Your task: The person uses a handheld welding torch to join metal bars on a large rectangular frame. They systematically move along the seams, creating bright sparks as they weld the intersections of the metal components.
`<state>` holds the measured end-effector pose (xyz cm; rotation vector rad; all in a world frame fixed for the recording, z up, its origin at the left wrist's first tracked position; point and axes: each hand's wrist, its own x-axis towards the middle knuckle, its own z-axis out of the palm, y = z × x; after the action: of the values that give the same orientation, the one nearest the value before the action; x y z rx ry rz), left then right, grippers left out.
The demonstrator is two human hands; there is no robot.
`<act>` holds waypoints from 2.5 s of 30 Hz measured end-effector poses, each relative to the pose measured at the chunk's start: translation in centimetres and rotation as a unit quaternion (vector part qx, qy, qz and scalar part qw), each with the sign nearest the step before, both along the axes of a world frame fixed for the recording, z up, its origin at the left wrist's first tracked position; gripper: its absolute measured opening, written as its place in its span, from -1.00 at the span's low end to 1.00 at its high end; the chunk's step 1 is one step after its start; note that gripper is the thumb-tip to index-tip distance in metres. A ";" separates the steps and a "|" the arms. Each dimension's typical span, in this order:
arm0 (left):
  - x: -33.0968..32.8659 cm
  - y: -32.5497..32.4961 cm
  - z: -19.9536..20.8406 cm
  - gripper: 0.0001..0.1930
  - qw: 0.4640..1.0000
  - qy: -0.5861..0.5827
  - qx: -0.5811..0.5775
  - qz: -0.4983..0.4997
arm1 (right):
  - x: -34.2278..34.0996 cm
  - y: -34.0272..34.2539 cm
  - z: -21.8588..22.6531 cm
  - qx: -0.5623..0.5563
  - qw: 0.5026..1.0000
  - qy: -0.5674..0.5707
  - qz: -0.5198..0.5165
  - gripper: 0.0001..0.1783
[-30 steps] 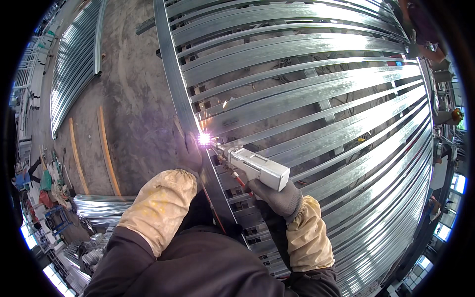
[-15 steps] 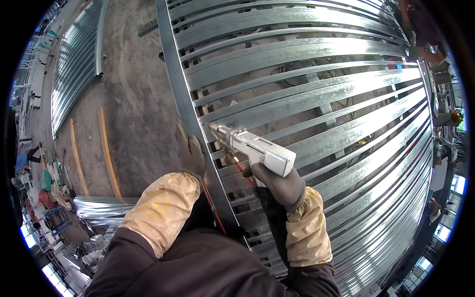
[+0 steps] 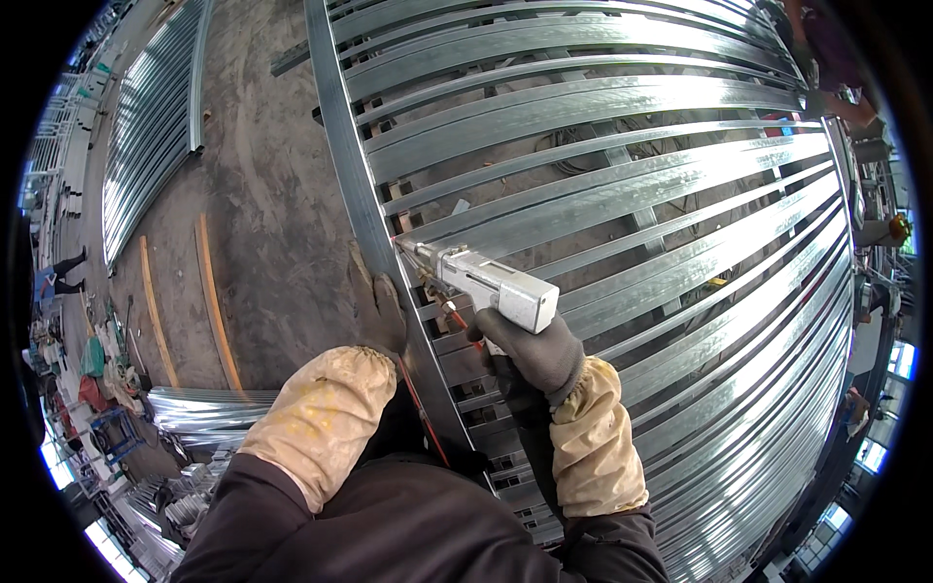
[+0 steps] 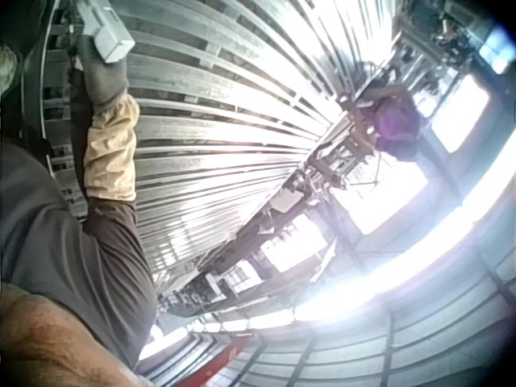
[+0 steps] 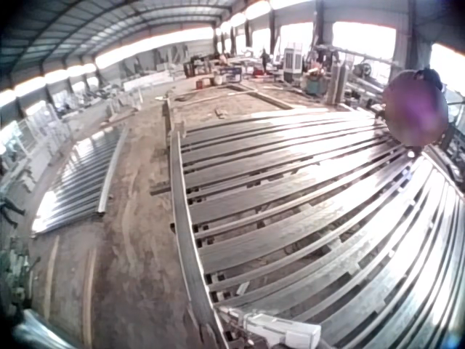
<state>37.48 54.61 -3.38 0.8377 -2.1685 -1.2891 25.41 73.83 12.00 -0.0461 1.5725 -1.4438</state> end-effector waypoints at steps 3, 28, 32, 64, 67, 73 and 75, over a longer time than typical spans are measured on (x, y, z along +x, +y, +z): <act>0.1 0.2 -0.1 -0.37 1.000 -0.007 0.007 0.011 | 0.0 0.0 0.0 -0.008 1.000 0.002 0.009 -0.76; -0.1 0.1 0.2 -0.34 1.000 0.028 0.004 -0.006 | 0.4 0.5 -1.2 -0.035 0.997 0.060 0.018 -0.72; -0.1 0.1 0.1 -0.34 1.000 0.029 0.009 -0.009 | 0.4 0.5 -1.1 -0.021 0.997 0.066 0.030 -0.73; 0.4 -0.9 -0.3 -0.35 0.990 -0.012 -0.133 0.053 | 1.8 4.5 -1.8 0.069 0.996 0.043 -0.027 -0.55; 0.5 -1.3 -1.0 -0.35 0.964 -0.008 -0.263 0.045 | 2.6 6.6 1.1 0.065 0.997 0.014 -0.042 -0.59; -1.3 1.7 3.3 -0.46 0.886 -0.086 0.443 0.106 | 5.5 12.4 1.7 0.026 0.996 -0.020 -0.087 -0.65; -1.4 1.3 2.0 -0.42 0.960 -0.132 0.218 0.111 | 6.2 13.7 1.1 0.048 0.993 -0.064 -0.085 -0.64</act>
<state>36.12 55.92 -1.38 1.4584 -1.9264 -1.6397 31.59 87.54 13.10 0.2386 1.5667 -1.4699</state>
